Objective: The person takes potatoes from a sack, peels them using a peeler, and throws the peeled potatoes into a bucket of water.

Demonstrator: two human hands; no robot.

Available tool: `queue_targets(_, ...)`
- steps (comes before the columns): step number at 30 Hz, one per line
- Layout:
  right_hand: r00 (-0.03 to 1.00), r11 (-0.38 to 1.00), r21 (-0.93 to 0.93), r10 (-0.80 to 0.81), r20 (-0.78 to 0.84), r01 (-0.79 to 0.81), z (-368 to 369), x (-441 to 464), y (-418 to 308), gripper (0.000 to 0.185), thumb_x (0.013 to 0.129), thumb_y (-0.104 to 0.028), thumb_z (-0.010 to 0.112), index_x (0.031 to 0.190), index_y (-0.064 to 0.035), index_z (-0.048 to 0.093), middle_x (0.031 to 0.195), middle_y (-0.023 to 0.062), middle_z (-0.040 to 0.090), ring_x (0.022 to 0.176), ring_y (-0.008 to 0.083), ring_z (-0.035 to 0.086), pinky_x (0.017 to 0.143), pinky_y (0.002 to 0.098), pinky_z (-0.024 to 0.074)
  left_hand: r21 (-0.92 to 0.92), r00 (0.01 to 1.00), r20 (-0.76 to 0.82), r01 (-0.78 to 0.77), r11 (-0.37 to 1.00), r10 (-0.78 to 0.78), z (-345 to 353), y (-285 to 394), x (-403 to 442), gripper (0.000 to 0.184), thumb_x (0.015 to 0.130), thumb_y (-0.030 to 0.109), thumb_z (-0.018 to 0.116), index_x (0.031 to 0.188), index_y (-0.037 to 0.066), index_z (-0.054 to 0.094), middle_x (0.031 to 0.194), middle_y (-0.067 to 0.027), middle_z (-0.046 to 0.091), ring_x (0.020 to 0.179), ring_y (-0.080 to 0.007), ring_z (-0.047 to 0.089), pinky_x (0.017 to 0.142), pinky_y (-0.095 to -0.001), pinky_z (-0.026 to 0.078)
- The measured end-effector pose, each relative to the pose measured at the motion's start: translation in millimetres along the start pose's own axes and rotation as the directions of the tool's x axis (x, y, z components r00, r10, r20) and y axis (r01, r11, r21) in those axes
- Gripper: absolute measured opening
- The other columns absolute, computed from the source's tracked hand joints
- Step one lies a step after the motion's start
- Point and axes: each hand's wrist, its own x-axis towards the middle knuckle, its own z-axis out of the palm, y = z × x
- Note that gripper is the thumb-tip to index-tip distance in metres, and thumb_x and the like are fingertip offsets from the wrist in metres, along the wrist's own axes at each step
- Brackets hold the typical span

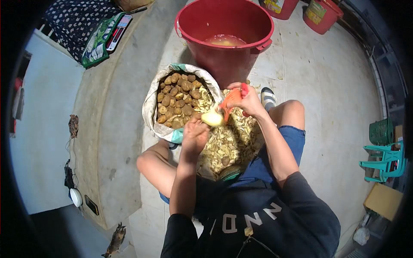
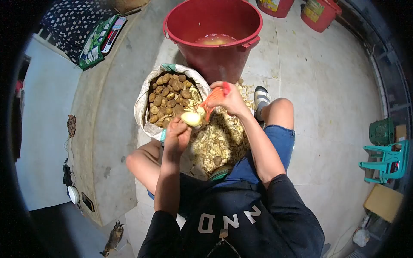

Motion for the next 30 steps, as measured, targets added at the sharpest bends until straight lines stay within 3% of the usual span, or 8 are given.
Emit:
queue_targets(1,0.997,0.998,0.064,0.022,-0.075,-0.017,-1.6,3.7,2.7,0.054,0.064,-0.003,0.087,0.11,-0.0002,0.059,0.089,0.0024,0.065,0.079,0.0095,0.062,0.07,0.0252,0.0511,-0.095,0.994,-0.107,-0.05,0.994,0.039,-8.2,-1.5,3.5,0.051,0.082,0.003,0.065,0.127,-0.005,0.045,0.116,-0.0134,0.059,0.107,-0.0223,0.057,0.096,-0.033,0.044)
queue_targets(3,0.999,0.995,0.098,0.02,-0.03,-0.017,-3.8,1.2,-1.8,0.053,0.065,-0.003,0.087,0.109,-0.0002,0.059,0.088,0.0025,0.066,0.079,0.0095,0.063,0.071,0.0245,0.0515,-0.12,0.995,0.066,-0.064,0.991,0.072,-5.6,0.1,5.3,0.046,0.087,0.003,0.06,0.13,-0.004,0.045,0.115,-0.0135,0.059,0.103,-0.0223,0.057,0.093,-0.0338,0.045)
queue_targets(5,0.999,0.996,0.093,-0.004,0.04,0.0,12.6,-1.1,-10.6,0.05,0.064,-0.002,0.087,0.105,0.0011,0.059,0.084,0.0023,0.066,0.076,0.0088,0.061,0.069,0.0264,0.0516,-0.119,0.996,-0.091,-0.034,0.992,0.023,34.1,2.1,2.5,0.045,0.093,0.013,0.057,0.133,-0.003,0.044,0.116,-0.0143,0.059,0.102,-0.0241,0.056,0.092,-0.034,0.045)
queue_targets(11,0.998,0.996,-0.075,-0.04,0.054,0.044,22.7,7.7,20.1,0.049,0.065,-0.006,0.088,0.105,-0.0011,0.06,0.081,-0.0017,0.062,0.075,0.006,0.056,0.068,0.0237,0.0475,-0.406,0.968,-0.238,-0.019,0.914,-0.085,-19.0,-36.4,20.0,0.04,0.101,0.019,0.042,0.136,-0.002,0.043,0.135,-0.0141,0.052,0.125,-0.0279,0.051,0.106,-0.0454,0.042)
queue_targets(18,0.999,0.999,-0.042,0.027,-0.028,-0.028,4.7,7.0,24.0,0.049,0.07,-0.012,0.086,0.11,-0.0011,0.058,0.086,0.0013,0.066,0.077,0.0084,0.06,0.071,0.0244,0.0489,0.065,0.993,-0.092,-0.064,0.996,0.07,14.4,-0.9,11.6,0.061,0.083,-0.004,0.058,0.138,-0.004,0.033,0.133,-0.0211,0.049,0.125,-0.0328,0.05,0.108,-0.0462,0.04)
queue_targets(25,1.0,0.996,0.093,0.015,0.028,-0.017,7.5,1.7,12.5,0.048,0.073,-0.015,0.085,0.111,-0.0026,0.059,0.091,0.0025,0.067,0.08,0.0091,0.062,0.072,0.0252,0.0504,0.11,0.994,-0.1,-0.031,0.993,0.042,8.8,3.4,6.3,0.057,0.083,-0.003,0.057,0.136,-0.004,0.036,0.127,-0.0187,0.054,0.121,-0.0324,0.054,0.106,-0.043,0.043)
queue_targets(27,0.998,0.997,0.049,0.049,0.046,-0.051,8.9,0.1,12.1,0.049,0.072,-0.017,0.086,0.111,-0.0032,0.059,0.091,0.0015,0.067,0.081,0.0086,0.061,0.073,0.0246,0.0498,-0.278,0.987,-0.158,-0.083,0.957,0.039,0.7,-0.4,8.3,0.054,0.086,0.005,0.057,0.136,-0.004,0.037,0.125,-0.0172,0.056,0.119,-0.03,0.054,0.108,-0.0432,0.041)
queue_targets(30,0.996,0.991,0.111,0.063,0.065,-0.07,16.9,-6.3,11.6,0.048,0.07,-0.019,0.087,0.107,-0.003,0.061,0.089,0.0008,0.066,0.082,0.0089,0.06,0.075,0.0253,0.049,-0.407,0.99,-0.132,-0.104,0.907,0.054,-6.0,-0.4,5.8,0.046,0.089,0.01,0.056,0.13,-0.007,0.045,0.125,-0.0167,0.057,0.118,-0.0287,0.054,0.108,-0.0438,0.04)
